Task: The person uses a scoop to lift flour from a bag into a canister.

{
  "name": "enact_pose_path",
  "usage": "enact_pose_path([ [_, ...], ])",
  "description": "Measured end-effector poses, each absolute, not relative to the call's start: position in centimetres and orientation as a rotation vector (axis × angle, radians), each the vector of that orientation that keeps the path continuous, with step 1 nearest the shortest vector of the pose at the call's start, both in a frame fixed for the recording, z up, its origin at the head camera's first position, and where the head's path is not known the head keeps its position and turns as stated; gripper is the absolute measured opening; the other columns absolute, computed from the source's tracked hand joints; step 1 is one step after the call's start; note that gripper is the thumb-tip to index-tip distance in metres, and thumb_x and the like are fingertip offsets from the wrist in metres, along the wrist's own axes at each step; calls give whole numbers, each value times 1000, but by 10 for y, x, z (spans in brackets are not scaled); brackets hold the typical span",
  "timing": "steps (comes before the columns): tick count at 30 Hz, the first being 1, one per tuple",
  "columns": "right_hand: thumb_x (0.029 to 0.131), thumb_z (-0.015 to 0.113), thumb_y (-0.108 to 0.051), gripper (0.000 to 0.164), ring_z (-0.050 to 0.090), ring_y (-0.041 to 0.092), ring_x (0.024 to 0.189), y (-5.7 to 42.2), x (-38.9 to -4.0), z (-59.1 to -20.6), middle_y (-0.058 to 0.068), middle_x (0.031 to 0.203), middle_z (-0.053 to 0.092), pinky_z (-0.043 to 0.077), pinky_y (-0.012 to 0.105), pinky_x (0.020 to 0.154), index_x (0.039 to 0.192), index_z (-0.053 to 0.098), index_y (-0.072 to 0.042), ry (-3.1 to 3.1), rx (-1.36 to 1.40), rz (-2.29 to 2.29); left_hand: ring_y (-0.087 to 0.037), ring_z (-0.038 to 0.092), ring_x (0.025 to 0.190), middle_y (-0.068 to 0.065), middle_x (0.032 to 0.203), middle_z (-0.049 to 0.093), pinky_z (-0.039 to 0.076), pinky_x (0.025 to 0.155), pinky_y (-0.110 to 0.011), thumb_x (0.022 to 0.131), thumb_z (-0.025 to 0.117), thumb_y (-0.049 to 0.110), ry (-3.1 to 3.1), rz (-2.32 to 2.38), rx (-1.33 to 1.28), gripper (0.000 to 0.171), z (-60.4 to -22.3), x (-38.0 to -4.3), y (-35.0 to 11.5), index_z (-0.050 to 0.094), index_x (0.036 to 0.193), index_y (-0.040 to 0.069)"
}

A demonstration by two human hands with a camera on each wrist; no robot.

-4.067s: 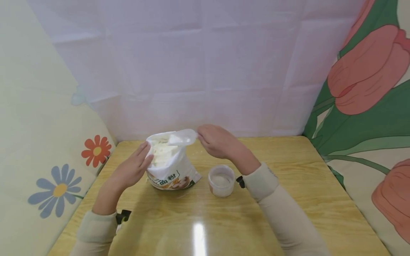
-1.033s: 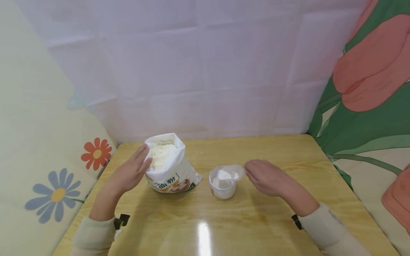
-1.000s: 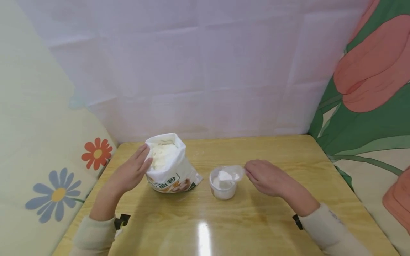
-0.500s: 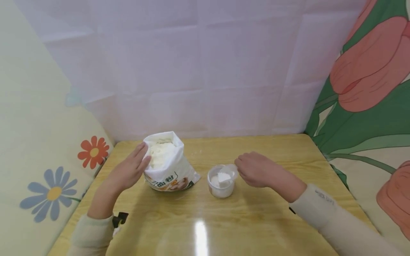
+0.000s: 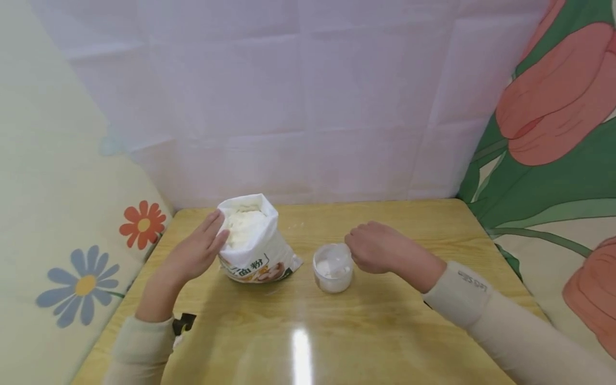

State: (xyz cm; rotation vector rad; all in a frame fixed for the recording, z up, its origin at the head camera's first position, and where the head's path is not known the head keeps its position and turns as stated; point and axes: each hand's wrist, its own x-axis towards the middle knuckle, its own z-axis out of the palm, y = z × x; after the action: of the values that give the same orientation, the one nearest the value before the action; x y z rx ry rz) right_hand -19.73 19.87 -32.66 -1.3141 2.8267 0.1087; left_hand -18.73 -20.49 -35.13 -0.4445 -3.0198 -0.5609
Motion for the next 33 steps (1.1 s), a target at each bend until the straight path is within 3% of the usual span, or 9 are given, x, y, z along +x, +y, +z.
enact_pose_path([
  [6,96,59,-8,10,54,19,69,200,-198,-326,1,77,54,51,43,65,86,58,-10,2839,-1308,81,-40,12,154,-23,167,10,17,124,-56,111,24,44,-3034,-562,-419,70,-349,-186,-206,15,159,-6],
  [14,102,49,-9,22,43,11,66,222,-202,-329,-6,74,47,42,33,61,80,52,-16,2865,-1174,-220,-40,11,154,-23,168,9,16,124,-57,111,22,45,-3052,-558,-416,71,-349,-184,-206,13,159,-5],
  [21,107,45,-14,24,40,12,68,231,-204,-301,-4,74,44,38,33,64,83,50,-16,2909,-1120,-418,-41,10,154,-24,167,9,16,124,-57,111,23,44,-3052,-556,-434,70,-350,-187,-205,13,159,-6],
  [30,106,47,-12,16,56,19,82,215,-214,-273,1,87,58,48,44,77,100,61,-8,2928,-1137,-534,-42,10,154,-24,167,8,15,123,-58,111,23,45,-3058,-543,-435,71,-347,-187,-203,13,159,-6],
  [33,106,46,-14,17,54,18,81,203,-216,-269,1,84,56,47,44,77,97,60,-9,2901,-1195,-541,-41,10,154,-23,168,8,16,123,-58,111,23,45,-3066,-544,-436,71,-349,-187,-201,12,160,-5],
])
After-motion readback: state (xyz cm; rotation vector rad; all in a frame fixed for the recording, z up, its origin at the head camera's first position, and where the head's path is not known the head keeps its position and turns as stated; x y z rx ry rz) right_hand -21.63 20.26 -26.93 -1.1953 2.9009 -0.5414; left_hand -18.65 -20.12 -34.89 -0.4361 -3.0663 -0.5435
